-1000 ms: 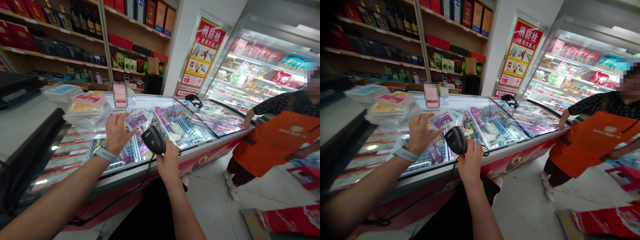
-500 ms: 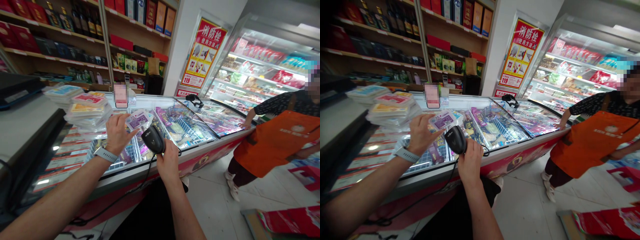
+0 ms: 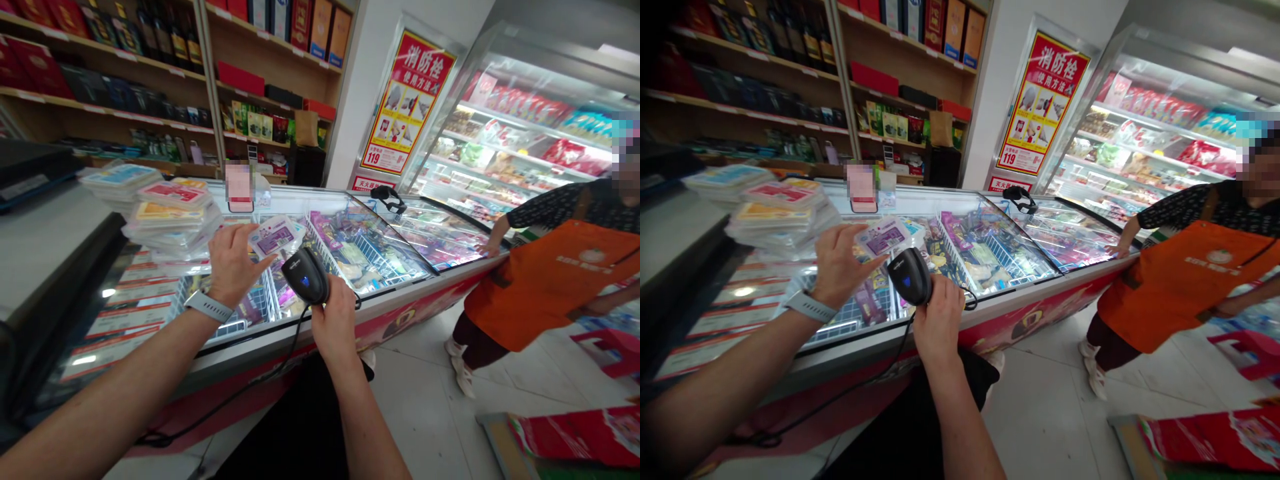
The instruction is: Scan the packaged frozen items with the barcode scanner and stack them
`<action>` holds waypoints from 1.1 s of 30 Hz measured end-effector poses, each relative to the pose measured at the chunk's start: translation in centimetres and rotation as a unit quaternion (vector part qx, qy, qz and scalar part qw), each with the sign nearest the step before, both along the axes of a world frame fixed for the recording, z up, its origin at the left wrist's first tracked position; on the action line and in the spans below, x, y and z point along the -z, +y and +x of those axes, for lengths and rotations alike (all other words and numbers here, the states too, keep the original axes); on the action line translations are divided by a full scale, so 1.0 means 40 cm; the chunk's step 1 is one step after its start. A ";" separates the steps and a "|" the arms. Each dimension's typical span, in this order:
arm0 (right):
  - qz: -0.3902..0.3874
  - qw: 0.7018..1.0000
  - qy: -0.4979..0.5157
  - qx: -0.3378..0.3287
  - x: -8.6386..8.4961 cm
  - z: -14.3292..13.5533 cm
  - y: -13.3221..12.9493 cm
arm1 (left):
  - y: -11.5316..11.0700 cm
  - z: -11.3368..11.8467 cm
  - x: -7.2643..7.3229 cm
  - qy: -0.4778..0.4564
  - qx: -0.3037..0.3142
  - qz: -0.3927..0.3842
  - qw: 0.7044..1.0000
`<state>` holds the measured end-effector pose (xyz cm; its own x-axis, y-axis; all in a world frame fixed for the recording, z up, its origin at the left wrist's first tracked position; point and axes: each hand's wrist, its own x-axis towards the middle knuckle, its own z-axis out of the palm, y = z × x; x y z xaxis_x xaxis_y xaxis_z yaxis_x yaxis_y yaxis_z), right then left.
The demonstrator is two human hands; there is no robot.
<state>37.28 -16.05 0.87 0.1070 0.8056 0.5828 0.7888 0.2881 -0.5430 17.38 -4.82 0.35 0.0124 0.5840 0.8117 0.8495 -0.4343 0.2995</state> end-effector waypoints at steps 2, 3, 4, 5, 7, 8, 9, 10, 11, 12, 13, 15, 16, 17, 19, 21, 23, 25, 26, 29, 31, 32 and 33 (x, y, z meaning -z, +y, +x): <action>0.000 1.000 0.000 -0.003 0.002 0.000 0.000 | 0.002 0.000 0.001 -0.001 -0.002 -0.001 1.000; 0.000 1.000 0.000 -0.005 0.004 0.000 0.000 | 0.002 0.000 0.001 -0.001 -0.004 -0.002 1.000; 0.000 1.000 0.000 -0.008 0.006 0.000 0.000 | 0.002 -0.001 0.001 -0.001 -0.005 -0.002 1.000; 0.002 1.000 0.001 -0.011 0.009 -0.001 0.000 | 0.002 -0.001 0.001 0.001 -0.005 -0.002 1.000; 0.010 1.000 0.002 -0.013 0.015 -0.001 0.001 | -0.002 -0.001 -0.003 0.008 -0.002 -0.002 1.000; 0.015 1.000 0.003 -0.012 0.019 0.000 0.002 | -0.005 -0.001 -0.006 0.013 -0.001 0.000 1.000; 0.021 1.000 0.004 -0.010 0.023 0.000 0.004 | -0.008 -0.002 -0.010 0.018 -0.002 0.002 1.000; 0.025 1.000 0.007 -0.010 0.026 0.002 0.005 | -0.012 -0.002 -0.014 0.021 -0.004 0.005 1.000; 0.031 0.999 0.010 -0.010 0.028 0.003 0.006 | -0.016 -0.002 -0.020 0.024 -0.008 0.008 1.000; 0.036 0.999 0.012 -0.012 0.030 0.005 0.007 | -0.021 -0.003 -0.027 0.028 -0.015 0.011 0.999; 0.039 0.999 0.015 -0.013 0.031 0.007 0.007 | -0.027 -0.004 -0.035 0.032 -0.022 0.013 0.999; 0.041 0.999 0.019 -0.012 0.030 0.011 0.005 | -0.038 -0.010 -0.057 0.038 -0.036 0.020 0.998; 0.040 0.999 0.019 -0.011 0.029 0.013 0.003 | -0.043 -0.017 -0.070 0.039 -0.041 0.023 0.998; 0.037 0.999 0.021 -0.011 0.027 0.015 0.001 | -0.047 -0.026 -0.085 0.035 -0.045 0.027 0.998; 0.035 0.999 0.022 -0.013 0.026 0.017 -0.002 | -0.052 -0.055 -0.123 0.018 -0.058 0.032 0.998; 0.037 0.999 0.023 -0.016 0.027 0.019 -0.004 | -0.051 -0.099 -0.168 0.005 -0.083 0.028 0.996; 0.042 0.999 0.023 -0.019 0.030 0.021 -0.003 | -0.045 -0.157 -0.217 0.016 -0.125 0.011 0.992; 0.048 0.998 0.021 -0.021 0.032 0.023 -0.003 | -0.034 -0.223 -0.262 0.036 -0.185 -0.023 0.982; 0.050 0.998 0.020 -0.022 0.032 0.023 -0.003 | -0.027 -0.257 -0.282 0.034 -0.218 -0.038 0.974; 0.048 0.998 0.024 -0.024 0.029 0.025 -0.003 | 0.001 -0.349 -0.323 0.032 -0.279 -0.105 0.954; 0.046 0.998 0.027 -0.029 0.026 0.027 -0.005 | 0.020 -0.393 -0.333 0.032 -0.296 -0.160 0.941; 0.048 0.998 0.028 -0.031 0.025 0.027 -0.005 | 0.030 -0.409 -0.335 0.034 -0.298 -0.181 0.936; 0.052 0.998 0.029 -0.032 0.025 0.028 -0.006 | 0.039 -0.420 -0.334 0.035 -0.300 -0.196 0.933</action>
<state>38.39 -16.27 -0.13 0.0934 0.7479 0.6573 0.7358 0.3928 -0.5516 0.57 -3.28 13.69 -0.3677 0.7545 0.5436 0.9277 0.2571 0.2706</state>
